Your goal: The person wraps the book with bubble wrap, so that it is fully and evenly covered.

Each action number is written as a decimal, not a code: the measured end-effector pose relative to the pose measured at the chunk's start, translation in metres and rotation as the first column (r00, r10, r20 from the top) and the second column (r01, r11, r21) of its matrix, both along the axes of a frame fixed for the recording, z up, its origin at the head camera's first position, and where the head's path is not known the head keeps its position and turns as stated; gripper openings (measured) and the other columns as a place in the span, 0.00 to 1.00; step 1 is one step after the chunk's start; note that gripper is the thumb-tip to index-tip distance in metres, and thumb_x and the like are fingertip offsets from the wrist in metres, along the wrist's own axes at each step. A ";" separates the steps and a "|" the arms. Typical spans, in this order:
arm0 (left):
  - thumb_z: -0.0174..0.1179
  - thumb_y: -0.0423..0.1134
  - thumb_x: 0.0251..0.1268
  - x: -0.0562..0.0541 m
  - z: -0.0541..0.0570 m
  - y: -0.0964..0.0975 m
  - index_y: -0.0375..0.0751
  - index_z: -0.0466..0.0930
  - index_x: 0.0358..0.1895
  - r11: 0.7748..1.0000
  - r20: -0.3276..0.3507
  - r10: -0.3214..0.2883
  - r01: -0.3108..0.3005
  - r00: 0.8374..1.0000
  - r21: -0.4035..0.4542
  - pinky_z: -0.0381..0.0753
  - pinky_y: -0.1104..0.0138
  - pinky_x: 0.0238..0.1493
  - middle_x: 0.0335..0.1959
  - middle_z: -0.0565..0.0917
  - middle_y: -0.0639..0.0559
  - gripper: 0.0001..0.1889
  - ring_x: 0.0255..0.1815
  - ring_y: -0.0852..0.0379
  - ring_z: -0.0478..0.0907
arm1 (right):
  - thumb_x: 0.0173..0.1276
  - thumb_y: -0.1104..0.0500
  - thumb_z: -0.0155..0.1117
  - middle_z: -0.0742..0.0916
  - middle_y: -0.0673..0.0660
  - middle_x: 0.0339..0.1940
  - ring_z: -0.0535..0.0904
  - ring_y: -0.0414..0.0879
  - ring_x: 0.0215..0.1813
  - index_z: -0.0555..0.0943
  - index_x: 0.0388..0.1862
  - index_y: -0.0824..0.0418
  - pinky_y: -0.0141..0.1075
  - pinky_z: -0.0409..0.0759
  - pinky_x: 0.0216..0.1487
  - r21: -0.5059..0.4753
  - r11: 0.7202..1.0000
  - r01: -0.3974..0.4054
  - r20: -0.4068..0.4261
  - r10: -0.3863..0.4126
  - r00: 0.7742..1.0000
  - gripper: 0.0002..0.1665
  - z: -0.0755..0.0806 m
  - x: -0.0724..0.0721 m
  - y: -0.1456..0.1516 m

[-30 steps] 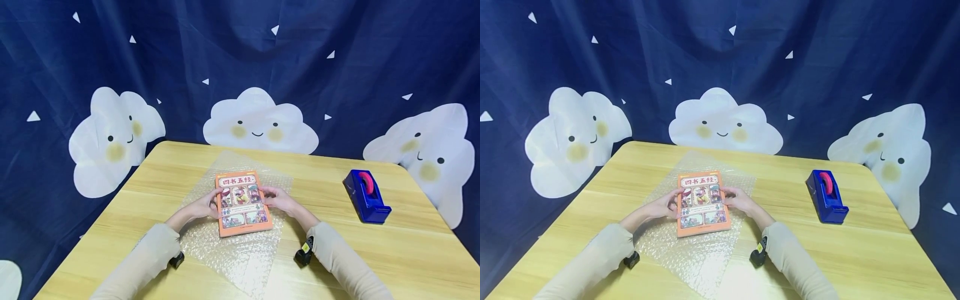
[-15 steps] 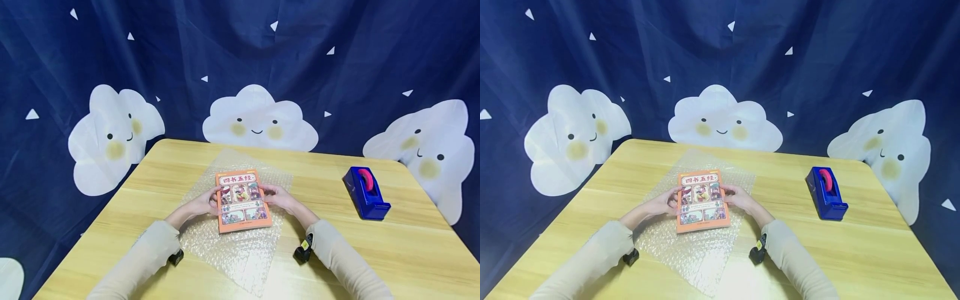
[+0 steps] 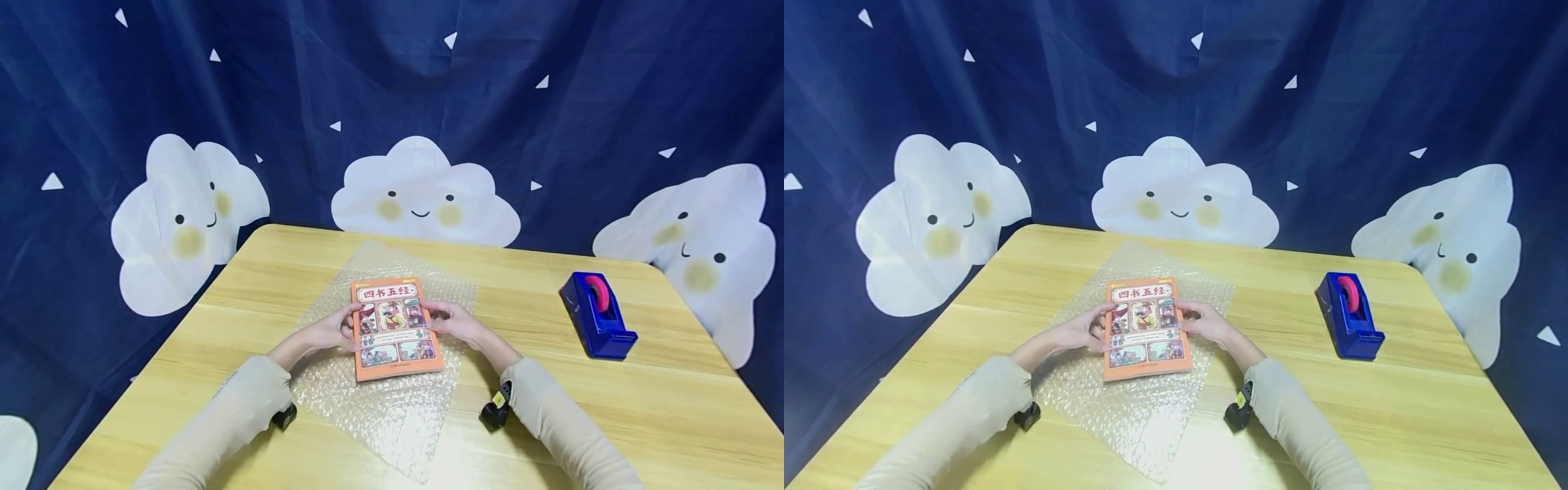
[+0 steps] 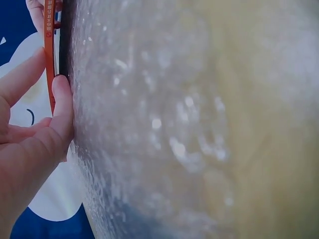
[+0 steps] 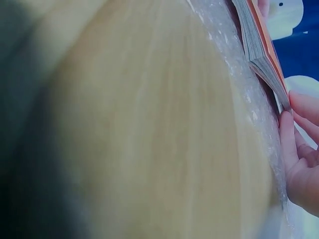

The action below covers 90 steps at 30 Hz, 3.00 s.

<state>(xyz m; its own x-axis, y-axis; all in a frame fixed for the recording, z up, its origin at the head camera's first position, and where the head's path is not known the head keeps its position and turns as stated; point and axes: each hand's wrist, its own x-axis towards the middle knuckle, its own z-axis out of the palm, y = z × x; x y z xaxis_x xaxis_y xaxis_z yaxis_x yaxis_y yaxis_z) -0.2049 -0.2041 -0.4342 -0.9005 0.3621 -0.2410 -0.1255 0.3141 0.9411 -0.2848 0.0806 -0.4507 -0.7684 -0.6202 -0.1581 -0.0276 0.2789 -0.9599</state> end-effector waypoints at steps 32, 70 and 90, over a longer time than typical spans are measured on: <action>0.64 0.18 0.37 0.000 0.009 0.008 0.28 0.52 0.65 0.984 -0.029 0.004 -0.009 1.000 -0.177 0.68 0.74 0.23 0.32 0.58 0.48 0.45 0.22 0.60 0.64 | 0.57 0.68 0.60 0.77 0.59 0.39 0.69 0.43 0.35 0.68 0.62 0.69 0.29 0.73 0.34 -0.001 1.000 0.015 -0.061 -0.015 0.998 0.31 -0.005 0.003 0.000; 0.69 0.49 0.45 0.017 0.012 0.012 0.43 0.59 0.68 0.743 -0.243 -0.121 -0.074 0.963 -0.665 0.67 0.54 0.47 0.49 0.65 0.40 0.44 0.49 0.43 0.61 | 0.59 0.66 0.61 0.75 0.65 0.48 0.70 0.44 0.39 0.70 0.61 0.68 0.30 0.74 0.37 -0.017 1.000 0.013 -0.056 -0.014 0.998 0.29 -0.005 0.005 0.003; 0.55 0.65 0.53 0.027 -0.002 -0.004 0.56 0.44 0.72 0.721 -0.175 -0.212 0.033 0.962 -0.692 0.19 0.34 0.56 0.71 0.31 0.32 0.46 0.68 0.33 0.19 | 0.58 0.65 0.62 0.77 0.62 0.44 0.70 0.44 0.39 0.70 0.60 0.70 0.31 0.73 0.39 -0.009 1.000 0.011 -0.053 -0.012 0.998 0.29 -0.003 0.008 0.004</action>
